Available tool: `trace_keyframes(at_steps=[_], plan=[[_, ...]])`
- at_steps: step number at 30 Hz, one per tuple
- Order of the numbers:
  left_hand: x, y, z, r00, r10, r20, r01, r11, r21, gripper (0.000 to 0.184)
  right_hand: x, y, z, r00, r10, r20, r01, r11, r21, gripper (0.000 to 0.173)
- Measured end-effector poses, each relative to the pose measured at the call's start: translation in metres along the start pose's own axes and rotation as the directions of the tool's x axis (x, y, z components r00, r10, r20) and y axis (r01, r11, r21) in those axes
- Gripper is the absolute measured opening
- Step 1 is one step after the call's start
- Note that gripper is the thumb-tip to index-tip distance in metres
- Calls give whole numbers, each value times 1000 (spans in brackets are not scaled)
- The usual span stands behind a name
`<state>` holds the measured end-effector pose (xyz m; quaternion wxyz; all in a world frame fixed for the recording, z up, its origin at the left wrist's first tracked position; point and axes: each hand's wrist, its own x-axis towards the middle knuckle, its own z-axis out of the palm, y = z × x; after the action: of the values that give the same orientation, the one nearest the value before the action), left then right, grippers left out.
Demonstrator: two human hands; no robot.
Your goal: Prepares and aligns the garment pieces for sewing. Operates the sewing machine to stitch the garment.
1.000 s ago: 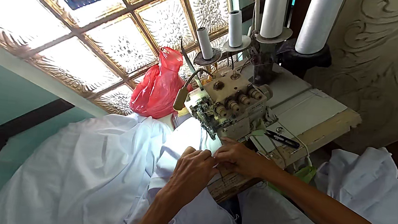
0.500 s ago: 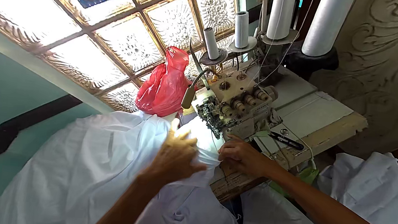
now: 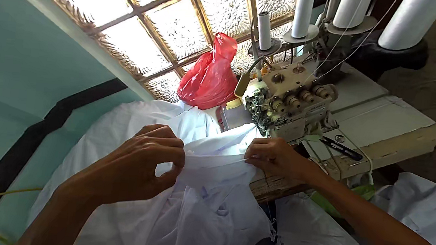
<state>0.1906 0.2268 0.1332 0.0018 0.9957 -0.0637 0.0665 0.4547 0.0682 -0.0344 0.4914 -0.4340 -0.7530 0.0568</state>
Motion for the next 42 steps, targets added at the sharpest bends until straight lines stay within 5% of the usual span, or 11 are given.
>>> trace_keyframes(at_steps=[6,11,14,19,32,36,42], plan=[[6,-10,8,993,-86,-75,91,994,62,29,-14,-10,-12,984,176,29,-179,962,204,22],[29,-2,22,986,-86,-146,105,986,129,26,-27,-13,-13,967,242,76,-251,955,155,20],[37,-2,25,991,-50,-126,66,990,126,29,-36,-12,-13,951,282,126,-295,949,107,35],[37,-11,25,1000,-24,13,22,997,79,30,-43,-12,-14,965,230,126,-240,968,71,22],[76,10,45,987,-42,-155,71,980,185,36,-49,-3,-11,965,256,56,-254,966,-50,21],[78,17,48,990,-26,-137,41,993,114,44,-48,0,-8,970,245,-4,-245,968,-47,24],[81,25,60,998,-20,-67,19,1000,-2,28,-48,-1,-7,972,231,-43,-234,969,-78,24]])
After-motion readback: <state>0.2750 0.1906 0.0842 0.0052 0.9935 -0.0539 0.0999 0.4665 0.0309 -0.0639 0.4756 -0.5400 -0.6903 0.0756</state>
